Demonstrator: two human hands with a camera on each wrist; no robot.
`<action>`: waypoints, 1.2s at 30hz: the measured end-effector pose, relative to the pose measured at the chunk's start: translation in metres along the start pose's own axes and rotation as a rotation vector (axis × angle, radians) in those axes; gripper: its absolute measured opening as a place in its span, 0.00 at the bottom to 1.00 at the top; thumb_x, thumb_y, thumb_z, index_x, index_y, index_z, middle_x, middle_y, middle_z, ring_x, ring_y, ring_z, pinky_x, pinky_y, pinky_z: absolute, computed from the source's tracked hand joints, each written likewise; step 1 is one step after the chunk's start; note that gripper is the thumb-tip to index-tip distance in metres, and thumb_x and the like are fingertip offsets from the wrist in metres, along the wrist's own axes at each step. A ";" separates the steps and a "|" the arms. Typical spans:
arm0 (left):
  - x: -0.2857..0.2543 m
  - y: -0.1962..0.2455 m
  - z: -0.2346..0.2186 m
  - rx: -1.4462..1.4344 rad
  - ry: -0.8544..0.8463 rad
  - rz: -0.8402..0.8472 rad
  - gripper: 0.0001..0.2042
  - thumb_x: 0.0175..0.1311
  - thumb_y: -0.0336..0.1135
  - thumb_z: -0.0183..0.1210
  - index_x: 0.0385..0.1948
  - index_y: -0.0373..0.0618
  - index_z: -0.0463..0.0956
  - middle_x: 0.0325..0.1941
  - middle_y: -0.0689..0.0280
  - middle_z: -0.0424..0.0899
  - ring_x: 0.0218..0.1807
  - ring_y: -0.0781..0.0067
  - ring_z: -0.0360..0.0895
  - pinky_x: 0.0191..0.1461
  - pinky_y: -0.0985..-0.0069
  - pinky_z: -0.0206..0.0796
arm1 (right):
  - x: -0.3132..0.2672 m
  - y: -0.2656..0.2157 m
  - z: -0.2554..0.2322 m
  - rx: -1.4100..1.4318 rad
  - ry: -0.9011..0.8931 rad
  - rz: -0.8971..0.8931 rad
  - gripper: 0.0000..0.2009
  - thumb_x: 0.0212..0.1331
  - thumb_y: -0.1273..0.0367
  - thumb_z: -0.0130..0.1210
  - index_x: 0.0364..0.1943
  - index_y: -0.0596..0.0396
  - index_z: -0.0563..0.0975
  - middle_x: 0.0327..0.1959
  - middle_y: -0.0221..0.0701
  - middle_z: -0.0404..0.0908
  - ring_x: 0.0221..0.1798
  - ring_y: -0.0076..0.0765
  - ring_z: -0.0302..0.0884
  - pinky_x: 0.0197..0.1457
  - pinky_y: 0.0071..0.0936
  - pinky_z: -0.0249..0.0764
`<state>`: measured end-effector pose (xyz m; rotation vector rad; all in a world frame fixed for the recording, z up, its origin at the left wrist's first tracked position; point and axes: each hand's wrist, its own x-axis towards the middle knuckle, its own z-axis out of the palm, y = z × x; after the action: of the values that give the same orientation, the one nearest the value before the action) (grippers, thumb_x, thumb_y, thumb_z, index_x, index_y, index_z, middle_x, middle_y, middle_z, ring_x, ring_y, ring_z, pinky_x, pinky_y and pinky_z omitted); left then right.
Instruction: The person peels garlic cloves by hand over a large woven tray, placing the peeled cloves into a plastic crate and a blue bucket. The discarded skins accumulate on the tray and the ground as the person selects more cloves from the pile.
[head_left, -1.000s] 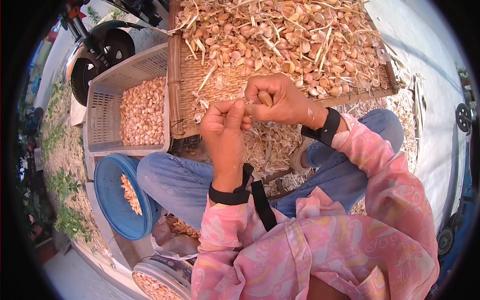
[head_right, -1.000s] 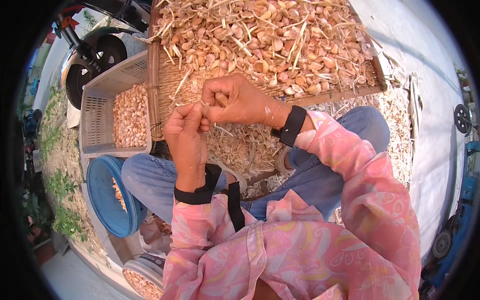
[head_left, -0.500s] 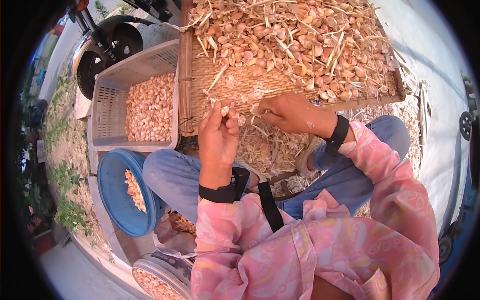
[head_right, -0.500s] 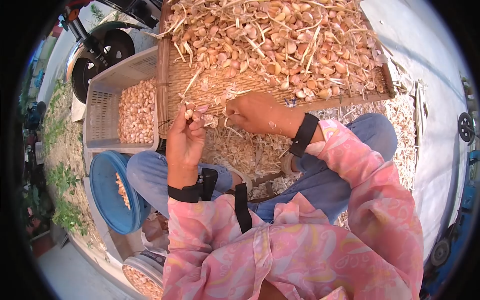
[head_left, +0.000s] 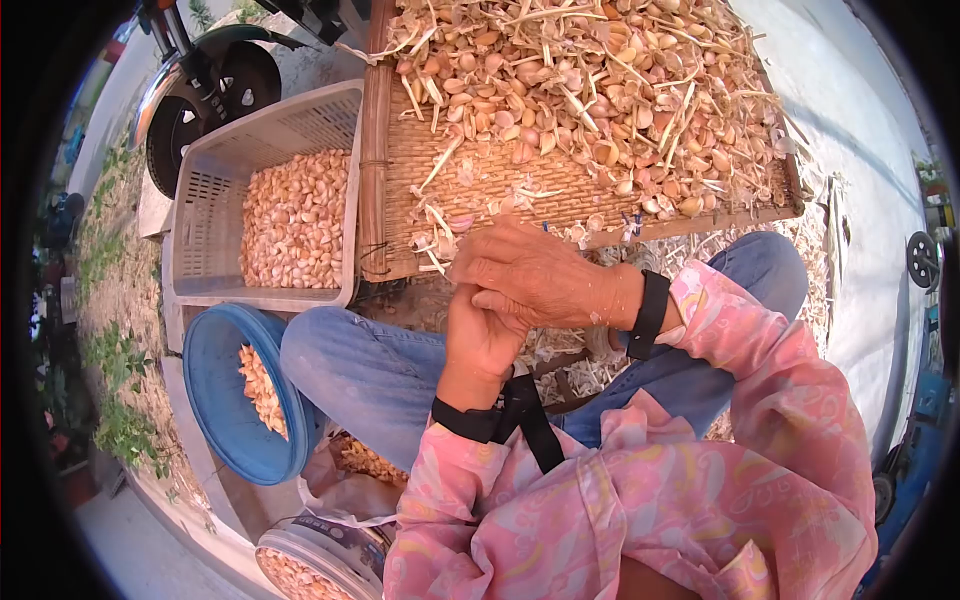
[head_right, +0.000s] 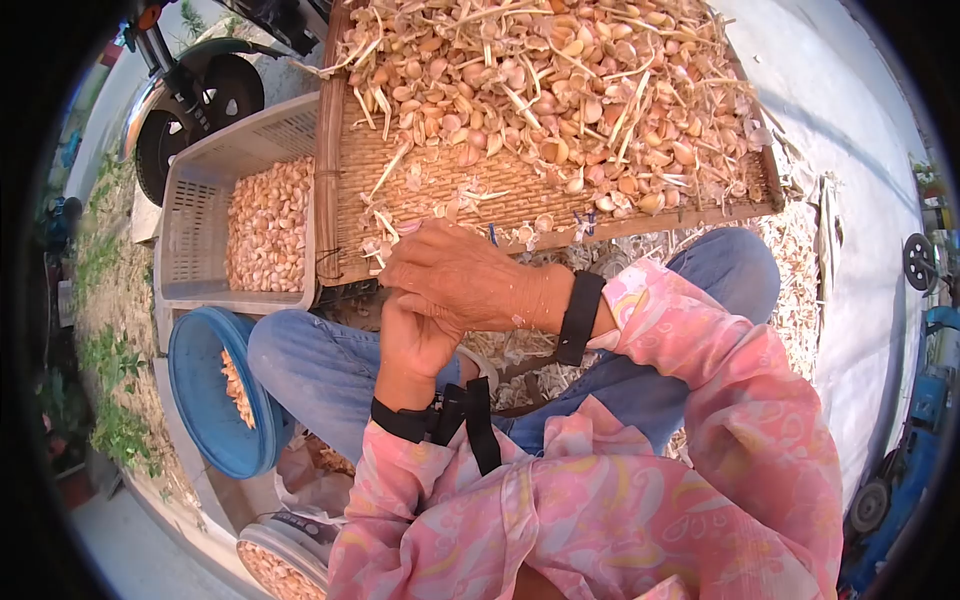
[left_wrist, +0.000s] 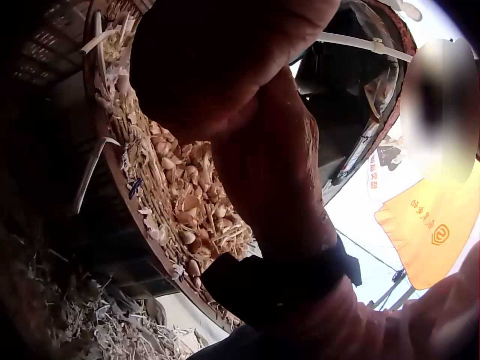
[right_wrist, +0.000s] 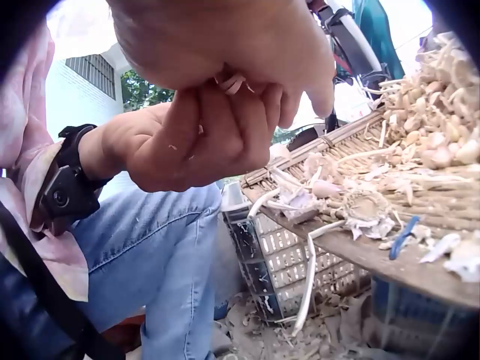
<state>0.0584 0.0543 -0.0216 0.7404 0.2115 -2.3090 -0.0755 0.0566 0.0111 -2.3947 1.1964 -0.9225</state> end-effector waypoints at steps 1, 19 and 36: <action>-0.004 0.000 0.005 0.029 0.056 0.052 0.16 0.69 0.43 0.39 0.50 0.44 0.66 0.49 0.61 0.75 0.42 0.71 0.79 0.37 0.77 0.77 | 0.000 0.000 0.002 -0.017 0.014 -0.020 0.15 0.56 0.64 0.51 0.45 0.55 0.72 0.44 0.35 0.73 0.52 0.42 0.67 0.53 0.39 0.64; -0.124 0.242 0.019 2.105 0.943 0.799 0.29 0.61 0.57 0.49 0.39 0.30 0.75 0.34 0.50 0.79 0.40 0.58 0.75 0.48 0.68 0.63 | 0.022 0.060 0.038 -0.332 -0.118 0.158 0.09 0.45 0.71 0.55 0.31 0.57 0.70 0.29 0.36 0.71 0.34 0.44 0.75 0.35 0.37 0.72; -0.005 0.047 0.035 0.644 -0.200 0.281 0.13 0.65 0.35 0.50 0.46 0.35 0.70 0.38 0.60 0.79 0.37 0.74 0.78 0.33 0.85 0.71 | 0.008 0.029 -0.002 0.857 0.207 0.275 0.12 0.58 0.72 0.54 0.46 0.58 0.73 0.45 0.33 0.76 0.50 0.32 0.73 0.54 0.27 0.69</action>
<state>0.0766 0.0104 0.0130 0.7711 -0.7132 -2.1544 -0.0911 0.0324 0.0008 -1.4523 0.8936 -1.2747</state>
